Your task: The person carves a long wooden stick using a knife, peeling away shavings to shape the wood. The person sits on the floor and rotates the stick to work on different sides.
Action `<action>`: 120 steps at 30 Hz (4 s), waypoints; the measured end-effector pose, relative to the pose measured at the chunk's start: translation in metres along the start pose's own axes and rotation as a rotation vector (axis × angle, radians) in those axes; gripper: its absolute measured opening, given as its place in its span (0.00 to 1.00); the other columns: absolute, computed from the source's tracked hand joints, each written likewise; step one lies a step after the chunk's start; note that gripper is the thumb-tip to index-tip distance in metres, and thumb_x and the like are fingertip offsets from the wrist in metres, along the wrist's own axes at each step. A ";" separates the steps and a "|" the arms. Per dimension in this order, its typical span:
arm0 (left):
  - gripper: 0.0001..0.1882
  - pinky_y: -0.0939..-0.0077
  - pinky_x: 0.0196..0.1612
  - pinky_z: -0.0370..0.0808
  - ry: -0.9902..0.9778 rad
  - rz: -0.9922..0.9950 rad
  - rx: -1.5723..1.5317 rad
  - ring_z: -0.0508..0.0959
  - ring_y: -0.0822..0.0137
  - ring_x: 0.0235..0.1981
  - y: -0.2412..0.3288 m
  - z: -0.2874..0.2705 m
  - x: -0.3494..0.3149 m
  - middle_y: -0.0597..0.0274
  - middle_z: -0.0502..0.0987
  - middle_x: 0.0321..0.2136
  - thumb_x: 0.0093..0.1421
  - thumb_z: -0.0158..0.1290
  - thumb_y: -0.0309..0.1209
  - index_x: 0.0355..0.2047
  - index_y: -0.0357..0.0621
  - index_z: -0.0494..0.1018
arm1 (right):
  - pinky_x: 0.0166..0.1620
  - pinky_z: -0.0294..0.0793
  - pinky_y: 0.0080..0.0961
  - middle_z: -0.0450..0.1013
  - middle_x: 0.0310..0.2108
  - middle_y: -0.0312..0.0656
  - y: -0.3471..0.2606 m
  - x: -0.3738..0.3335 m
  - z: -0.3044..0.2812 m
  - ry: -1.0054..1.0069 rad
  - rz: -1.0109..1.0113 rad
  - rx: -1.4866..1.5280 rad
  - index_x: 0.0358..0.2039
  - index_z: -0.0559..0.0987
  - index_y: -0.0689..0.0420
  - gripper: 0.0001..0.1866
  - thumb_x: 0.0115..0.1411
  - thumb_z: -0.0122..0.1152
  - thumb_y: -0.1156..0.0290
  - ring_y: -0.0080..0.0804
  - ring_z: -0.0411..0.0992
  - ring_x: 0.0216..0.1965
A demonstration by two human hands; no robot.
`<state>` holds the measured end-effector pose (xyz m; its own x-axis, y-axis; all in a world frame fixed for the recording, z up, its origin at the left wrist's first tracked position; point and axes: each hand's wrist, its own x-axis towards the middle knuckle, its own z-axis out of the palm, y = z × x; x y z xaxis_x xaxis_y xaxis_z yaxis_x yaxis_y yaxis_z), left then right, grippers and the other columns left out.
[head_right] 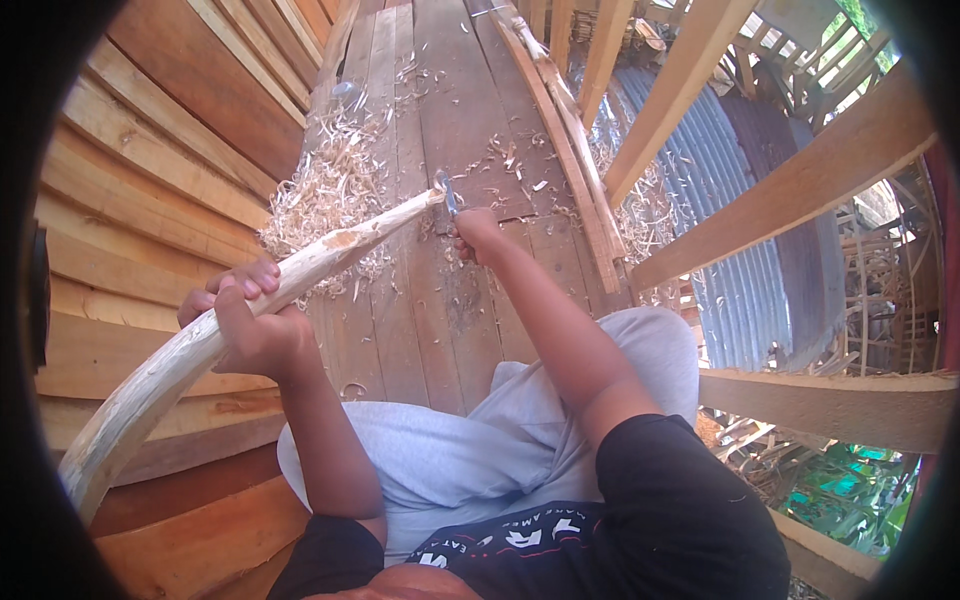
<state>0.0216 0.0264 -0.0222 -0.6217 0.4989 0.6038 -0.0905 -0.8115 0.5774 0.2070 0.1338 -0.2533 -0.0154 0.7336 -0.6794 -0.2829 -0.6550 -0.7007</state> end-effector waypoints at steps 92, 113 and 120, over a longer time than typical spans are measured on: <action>0.11 0.71 0.25 0.68 -0.045 -0.204 -0.032 0.64 0.71 0.16 0.055 -0.024 0.039 0.65 0.62 0.15 0.49 0.51 0.17 0.28 0.48 0.64 | 0.45 0.71 0.34 0.77 0.35 0.54 0.005 -0.032 -0.038 0.218 -0.594 -0.701 0.38 0.78 0.65 0.16 0.57 0.56 0.65 0.42 0.75 0.39; 0.09 0.72 0.25 0.67 -0.017 -0.176 0.003 0.63 0.72 0.15 0.081 -0.023 0.046 0.67 0.61 0.14 0.49 0.50 0.21 0.27 0.50 0.64 | 0.60 0.61 0.43 0.65 0.52 0.57 0.022 -0.014 -0.072 0.888 -0.589 -1.164 0.46 0.71 0.65 0.23 0.52 0.62 0.67 0.51 0.59 0.60; 0.07 0.73 0.26 0.66 -0.043 -0.209 -0.006 0.63 0.73 0.16 0.093 -0.028 0.054 0.67 0.61 0.15 0.50 0.50 0.23 0.26 0.51 0.64 | 0.65 0.48 0.46 0.52 0.63 0.58 0.071 -0.002 -0.020 0.349 -0.725 -1.123 0.60 0.60 0.65 0.30 0.60 0.50 0.65 0.56 0.48 0.65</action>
<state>-0.0422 -0.0304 0.0486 -0.5553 0.6692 0.4938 -0.2192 -0.6905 0.6893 0.2062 0.0818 -0.3057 0.0875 0.9961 0.0072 0.7957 -0.0655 -0.6021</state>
